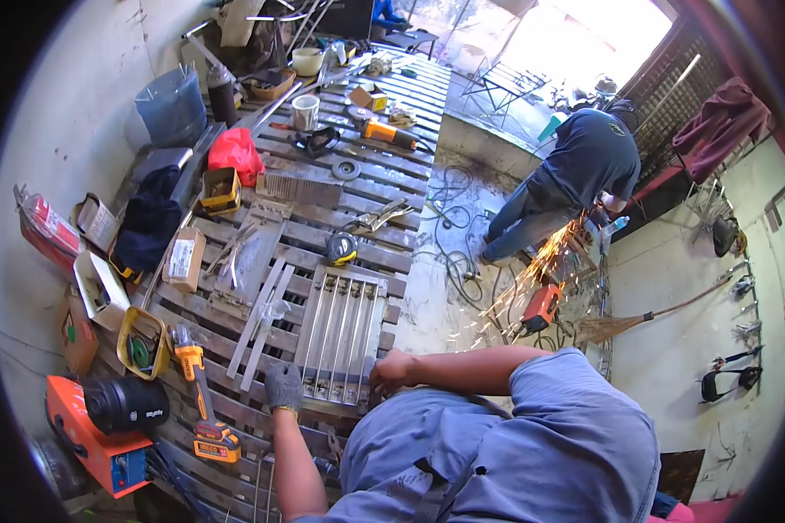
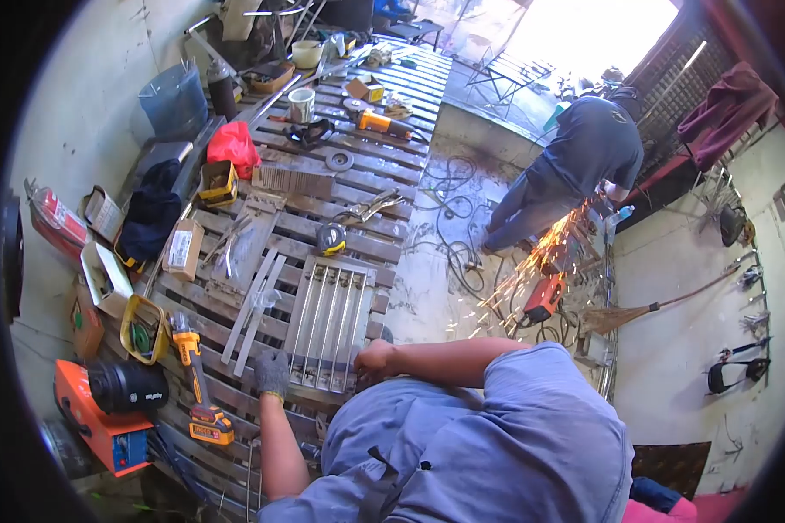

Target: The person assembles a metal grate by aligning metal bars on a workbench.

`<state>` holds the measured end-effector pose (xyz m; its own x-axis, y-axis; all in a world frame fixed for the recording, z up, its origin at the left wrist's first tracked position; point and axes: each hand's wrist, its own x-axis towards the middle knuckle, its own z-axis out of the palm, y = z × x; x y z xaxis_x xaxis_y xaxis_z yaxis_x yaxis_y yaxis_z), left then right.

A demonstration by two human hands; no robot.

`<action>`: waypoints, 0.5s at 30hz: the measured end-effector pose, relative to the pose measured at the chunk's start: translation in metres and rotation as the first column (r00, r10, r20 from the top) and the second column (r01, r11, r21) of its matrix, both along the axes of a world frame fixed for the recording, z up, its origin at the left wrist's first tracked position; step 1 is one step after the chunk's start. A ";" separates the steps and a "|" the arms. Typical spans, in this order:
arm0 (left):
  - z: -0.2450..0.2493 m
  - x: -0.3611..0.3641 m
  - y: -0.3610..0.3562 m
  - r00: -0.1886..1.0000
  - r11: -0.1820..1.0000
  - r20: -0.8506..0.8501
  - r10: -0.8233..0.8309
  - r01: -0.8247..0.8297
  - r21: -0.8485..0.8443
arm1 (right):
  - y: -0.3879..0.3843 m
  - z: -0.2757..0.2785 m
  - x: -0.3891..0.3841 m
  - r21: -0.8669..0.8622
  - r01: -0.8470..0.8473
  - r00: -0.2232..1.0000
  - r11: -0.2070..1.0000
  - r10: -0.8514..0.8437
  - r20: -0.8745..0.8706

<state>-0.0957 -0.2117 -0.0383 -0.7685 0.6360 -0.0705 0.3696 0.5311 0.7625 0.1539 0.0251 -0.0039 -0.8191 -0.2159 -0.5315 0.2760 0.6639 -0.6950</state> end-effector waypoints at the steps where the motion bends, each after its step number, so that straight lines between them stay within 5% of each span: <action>1: 0.002 0.000 0.000 0.998 1.000 0.068 0.017 -0.015 -0.027 | 0.004 0.002 -0.004 0.060 -0.043 0.999 0.997 0.041 0.031; 2: -0.001 0.000 0.003 0.998 1.000 0.068 0.013 -0.012 -0.016 | 0.000 0.002 -0.006 0.104 -0.104 0.993 0.989 0.097 0.067; 3: 0.002 -0.001 0.001 0.997 0.999 0.074 0.025 -0.023 -0.023 | 0.004 -0.059 0.009 -0.004 -0.046 0.997 0.999 0.046 -0.063; 4: -0.001 -0.003 -0.001 0.996 1.000 0.085 0.011 -0.009 -0.026 | 0.002 -0.001 -0.005 0.133 -0.134 0.990 0.982 0.127 0.059; 5: 0.000 -0.006 -0.001 0.995 0.999 0.103 -0.016 0.020 -0.031 | -0.002 0.003 -0.007 0.105 -0.064 0.985 0.992 0.046 0.166; 7: 0.000 -0.011 -0.004 0.987 0.997 0.147 -0.063 0.068 -0.028 | 0.004 -0.052 0.017 0.007 0.026 1.000 1.000 -0.026 -0.010; 8: 0.003 -0.013 -0.005 0.981 0.996 0.177 -0.081 0.088 -0.028 | 0.002 -0.038 0.016 -0.087 0.172 0.981 0.981 -0.163 0.102; 10: 0.035 -0.009 -0.006 0.976 0.998 0.212 -0.057 0.059 -0.005 | -0.017 0.007 0.006 -0.262 0.752 0.635 0.604 -0.561 0.531; 12: 0.044 -0.007 -0.005 0.981 0.999 0.188 -0.050 0.048 0.015 | -0.023 0.043 -0.005 -0.223 0.958 0.285 0.179 -0.629 0.723; 15: 0.043 -0.004 -0.008 0.988 0.999 0.146 -0.048 0.047 0.012 | -0.021 0.027 0.003 -0.269 0.917 0.398 0.294 -0.639 0.658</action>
